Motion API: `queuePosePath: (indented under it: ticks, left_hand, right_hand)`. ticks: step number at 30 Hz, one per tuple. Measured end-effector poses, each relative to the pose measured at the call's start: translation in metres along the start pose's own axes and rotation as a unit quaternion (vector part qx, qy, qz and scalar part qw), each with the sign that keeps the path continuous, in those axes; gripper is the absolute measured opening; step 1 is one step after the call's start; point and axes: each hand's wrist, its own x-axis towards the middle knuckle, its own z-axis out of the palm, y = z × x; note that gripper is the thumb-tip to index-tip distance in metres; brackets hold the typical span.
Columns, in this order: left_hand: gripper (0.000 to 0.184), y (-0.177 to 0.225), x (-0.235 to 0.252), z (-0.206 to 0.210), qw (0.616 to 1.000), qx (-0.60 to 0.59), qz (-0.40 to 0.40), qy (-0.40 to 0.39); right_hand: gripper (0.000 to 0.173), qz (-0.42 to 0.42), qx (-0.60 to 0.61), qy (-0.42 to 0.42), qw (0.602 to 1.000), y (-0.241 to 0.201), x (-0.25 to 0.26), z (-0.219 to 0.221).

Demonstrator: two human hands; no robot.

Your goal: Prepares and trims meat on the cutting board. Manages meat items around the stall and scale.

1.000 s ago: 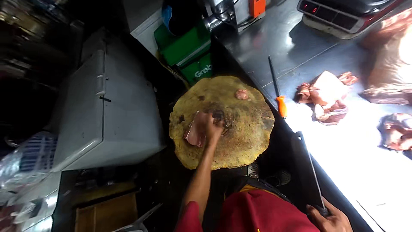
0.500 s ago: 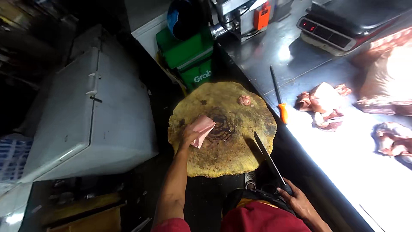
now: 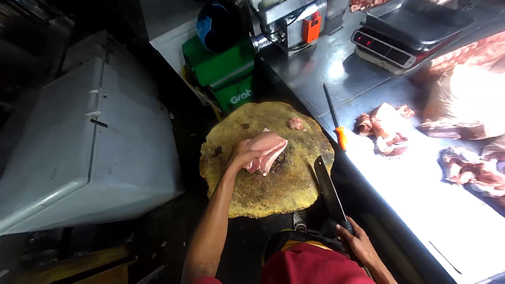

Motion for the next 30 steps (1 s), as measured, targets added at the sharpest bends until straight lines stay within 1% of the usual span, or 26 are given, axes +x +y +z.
queuePosePath:
  ticks: [2,3,4,5,7,9,11,12,14,16,17,19,21,24,26,27,28,29,30]
  left_hand:
    - [0.062,0.012,-0.011,0.025,0.999,0.029,0.027,-0.018]
    - [0.063,0.009,-0.009,0.045,0.997,0.051,0.048,-0.016]
    - [0.066,-0.002,-0.006,0.071,0.995,0.075,0.061,-0.005]
    - [0.075,-0.018,-0.003,0.099,0.993,0.100,0.054,-0.001]
    - [0.103,-0.047,-0.005,0.143,0.990,0.134,0.037,0.024]
    - [0.113,-0.058,-0.012,0.167,0.991,0.098,0.037,0.087]
    - [0.114,-0.067,-0.028,0.182,0.988,0.026,0.030,0.152]
    - [0.111,-0.071,-0.037,0.186,0.983,-0.026,0.025,0.183]
    - [0.097,-0.078,-0.055,0.192,0.967,-0.136,0.013,0.215]
    - [0.080,-0.085,-0.068,0.200,0.942,-0.235,0.004,0.240]
    - [0.071,-0.086,-0.074,0.202,0.933,-0.265,0.000,0.244]
    - [0.054,-0.087,-0.078,0.202,0.929,-0.282,-0.022,0.237]
    - [0.044,-0.086,-0.079,0.199,0.935,-0.270,-0.051,0.225]
    - [0.041,-0.085,-0.076,0.195,0.940,-0.256,-0.075,0.212]
    - [0.040,-0.084,-0.076,0.192,0.941,-0.252,-0.083,0.211]
    - [0.040,-0.084,-0.077,0.191,0.941,-0.250,-0.087,0.210]
    - [0.039,-0.083,-0.078,0.189,0.942,-0.248,-0.089,0.210]
    - [0.037,-0.083,-0.078,0.188,0.942,-0.244,-0.090,0.211]
    - [0.035,-0.084,-0.080,0.189,0.942,-0.242,-0.088,0.215]
  right_hand:
    - [0.049,-0.020,0.000,0.013,1.000,-0.005,-0.002,0.003]
    - [0.048,-0.034,-0.004,0.022,0.999,-0.009,-0.002,0.006]
    - [0.049,-0.047,-0.011,0.031,0.998,-0.011,-0.002,0.009]
    - [0.049,-0.062,-0.017,0.040,0.997,-0.012,-0.005,0.012]
    - [0.052,-0.098,-0.033,0.048,0.993,-0.023,-0.011,0.014]
    - [0.054,-0.147,-0.058,0.040,0.987,-0.045,-0.017,0.014]
    - [0.057,-0.201,-0.061,0.011,0.978,-0.067,-0.025,0.014]
    - [0.059,-0.234,-0.053,-0.012,0.971,-0.081,-0.029,0.015]
    - [0.061,-0.314,-0.019,-0.061,0.947,-0.111,-0.032,0.020]
    - [0.060,-0.397,0.023,-0.105,0.911,-0.143,-0.033,0.027]
    - [0.056,-0.436,0.038,-0.116,0.892,-0.160,-0.034,0.032]
    - [0.046,-0.502,0.063,-0.130,0.853,-0.201,-0.038,0.041]
    - [0.038,-0.556,0.101,-0.141,0.813,-0.243,-0.047,0.047]
    - [0.035,-0.616,0.191,-0.169,0.746,-0.311,-0.069,0.055]
    - [0.042,-0.633,0.250,-0.193,0.707,-0.350,-0.082,0.060]
    - [0.047,-0.638,0.267,-0.199,0.694,-0.363,-0.085,0.064]
    - [0.050,-0.643,0.266,-0.196,0.691,-0.369,-0.083,0.069]
    - [0.052,-0.646,0.248,-0.181,0.699,-0.359,-0.071,0.076]
    - [0.052,-0.646,0.205,-0.157,0.719,-0.327,-0.047,0.083]
